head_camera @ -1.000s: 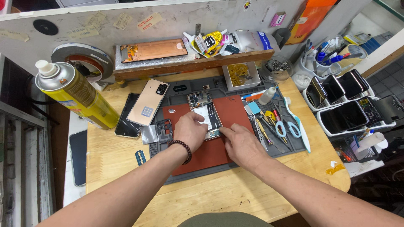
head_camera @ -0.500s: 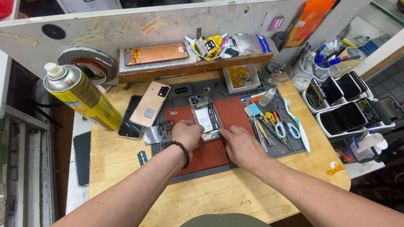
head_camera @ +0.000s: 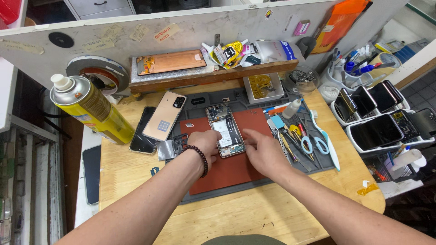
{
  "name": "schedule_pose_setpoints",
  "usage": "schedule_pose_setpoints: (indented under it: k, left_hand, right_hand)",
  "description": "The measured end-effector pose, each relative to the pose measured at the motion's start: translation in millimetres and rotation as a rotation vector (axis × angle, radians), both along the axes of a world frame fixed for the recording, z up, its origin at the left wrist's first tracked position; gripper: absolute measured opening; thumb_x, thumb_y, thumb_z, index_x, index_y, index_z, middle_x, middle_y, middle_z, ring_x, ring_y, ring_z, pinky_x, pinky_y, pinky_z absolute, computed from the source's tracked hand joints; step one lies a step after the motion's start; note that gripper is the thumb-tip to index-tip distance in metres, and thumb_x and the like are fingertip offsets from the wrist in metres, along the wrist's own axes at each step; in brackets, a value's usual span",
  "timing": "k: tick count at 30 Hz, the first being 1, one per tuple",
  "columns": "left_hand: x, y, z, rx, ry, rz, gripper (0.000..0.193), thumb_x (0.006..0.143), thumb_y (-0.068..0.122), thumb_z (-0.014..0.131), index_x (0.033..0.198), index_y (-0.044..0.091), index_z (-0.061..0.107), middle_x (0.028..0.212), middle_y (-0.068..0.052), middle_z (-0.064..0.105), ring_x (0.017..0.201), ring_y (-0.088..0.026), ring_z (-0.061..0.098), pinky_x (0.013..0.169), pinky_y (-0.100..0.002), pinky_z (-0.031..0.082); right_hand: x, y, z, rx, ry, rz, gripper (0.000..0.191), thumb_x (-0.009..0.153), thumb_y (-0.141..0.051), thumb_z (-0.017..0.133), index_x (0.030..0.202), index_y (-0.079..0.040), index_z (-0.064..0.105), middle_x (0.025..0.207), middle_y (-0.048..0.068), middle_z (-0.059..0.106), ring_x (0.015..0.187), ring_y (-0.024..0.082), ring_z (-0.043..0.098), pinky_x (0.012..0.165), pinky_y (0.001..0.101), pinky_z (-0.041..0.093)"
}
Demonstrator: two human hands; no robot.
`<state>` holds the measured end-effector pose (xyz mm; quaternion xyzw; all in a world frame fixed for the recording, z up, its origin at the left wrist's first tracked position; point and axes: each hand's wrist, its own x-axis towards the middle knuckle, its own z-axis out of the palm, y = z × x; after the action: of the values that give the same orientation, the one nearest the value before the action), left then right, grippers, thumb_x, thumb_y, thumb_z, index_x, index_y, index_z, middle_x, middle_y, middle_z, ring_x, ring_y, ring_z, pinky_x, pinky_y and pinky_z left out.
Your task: The person reassembles a disassembled smartphone on a workbench. They place the back cover aside, then insert the battery, align and secure the motherboard, and use a screwdriver to fasten screws around the camera module and frame.
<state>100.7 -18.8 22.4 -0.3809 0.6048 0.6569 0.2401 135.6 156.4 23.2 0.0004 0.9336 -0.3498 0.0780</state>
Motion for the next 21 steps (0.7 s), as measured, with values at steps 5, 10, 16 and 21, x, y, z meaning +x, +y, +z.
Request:
schedule_pose_setpoints:
  k: [5, 10, 16, 21]
  left_hand:
    - [3, -5, -3, 0.016, 0.028, -0.006, 0.035, 0.093, 0.014, 0.064, 0.124, -0.003, 0.066, 0.122, -0.016, 0.071, 0.109, -0.029, 0.068, 0.1, -0.047, 0.051]
    - [3, -4, -5, -0.009, 0.027, -0.013, 0.035, 0.093, 0.015, 0.064, 0.123, -0.002, 0.068, 0.118, -0.013, 0.071, 0.106, -0.026, 0.067, 0.097, -0.046, 0.053]
    - [5, -5, -5, 0.0, 0.027, -0.029, 0.034, 0.092, 0.015, 0.064, 0.123, 0.0, 0.067, 0.119, -0.012, 0.072, 0.107, -0.025, 0.067, 0.098, -0.045, 0.052]
    - [5, -5, -2, -0.012, 0.01, -0.022, 0.033, 0.092, 0.014, 0.064, 0.122, 0.001, 0.068, 0.119, -0.011, 0.072, 0.106, -0.025, 0.067, 0.098, -0.045, 0.053]
  right_hand:
    - [13, -3, -9, 0.203, 0.243, 0.202, 0.027, 0.088, -0.006, 0.06, 0.111, -0.003, 0.074, 0.111, 0.014, 0.074, 0.104, 0.034, 0.069, 0.095, 0.0433, 0.054]
    - [13, -5, -10, 0.251, 0.253, 0.216, 0.021, 0.088, -0.006, 0.062, 0.105, -0.002, 0.073, 0.11, 0.014, 0.072, 0.106, 0.034, 0.066, 0.096, 0.0441, 0.052]
    - [9, 1, -6, 0.218, 0.238, 0.299, 0.025, 0.088, -0.007, 0.062, 0.111, -0.003, 0.073, 0.109, 0.014, 0.071, 0.106, 0.034, 0.065, 0.095, 0.0437, 0.051]
    - [9, -2, -15, 0.272, 0.269, 0.296, 0.026, 0.086, -0.005, 0.063, 0.111, -0.002, 0.072, 0.108, 0.014, 0.07, 0.106, 0.033, 0.064, 0.096, 0.0436, 0.051]
